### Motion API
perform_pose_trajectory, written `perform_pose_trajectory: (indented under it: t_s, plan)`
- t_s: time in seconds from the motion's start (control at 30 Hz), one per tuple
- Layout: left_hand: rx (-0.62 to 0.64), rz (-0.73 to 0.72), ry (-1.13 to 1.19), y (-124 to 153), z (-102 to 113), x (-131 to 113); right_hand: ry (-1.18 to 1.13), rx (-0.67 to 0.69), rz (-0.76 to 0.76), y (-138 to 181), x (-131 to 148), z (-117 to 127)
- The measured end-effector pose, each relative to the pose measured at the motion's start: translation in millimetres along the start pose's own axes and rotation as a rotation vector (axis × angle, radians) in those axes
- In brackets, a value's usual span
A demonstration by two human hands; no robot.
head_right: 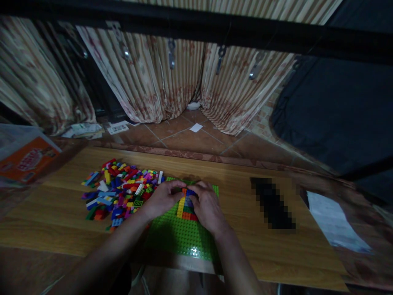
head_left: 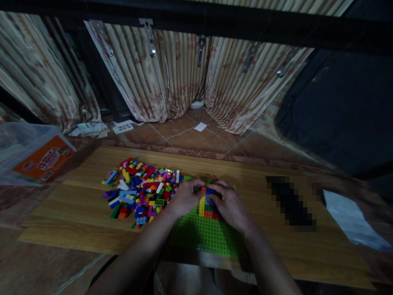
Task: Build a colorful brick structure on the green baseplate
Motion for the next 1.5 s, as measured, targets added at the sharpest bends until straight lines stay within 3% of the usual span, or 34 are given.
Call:
perform_pose_trajectory:
  t_s: [0.33,0.7,1.5]
  plan:
    - [-0.051,-0.033,-0.037,1,-4,-1,-0.077,0.014,-0.051,-1,-6,0]
    - [-0.013,-0.087,-0.113,1,-3,-5,-0.222,0.031,-0.103,-4,-10,-6]
    - [0.032,-0.118,-0.174,4,0,-13,-0.158,0.024,-0.068,-3,-15,-5]
Point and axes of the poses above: each hand's wrist, its own y-axis away from the middle knuckle, its own z-axis out of the back of the hand, x = y × z, the point moved 2 cm from there along -y, towards the middle knuckle, and after that the axes turned 10 degrees about y, right-handed, at the moved point
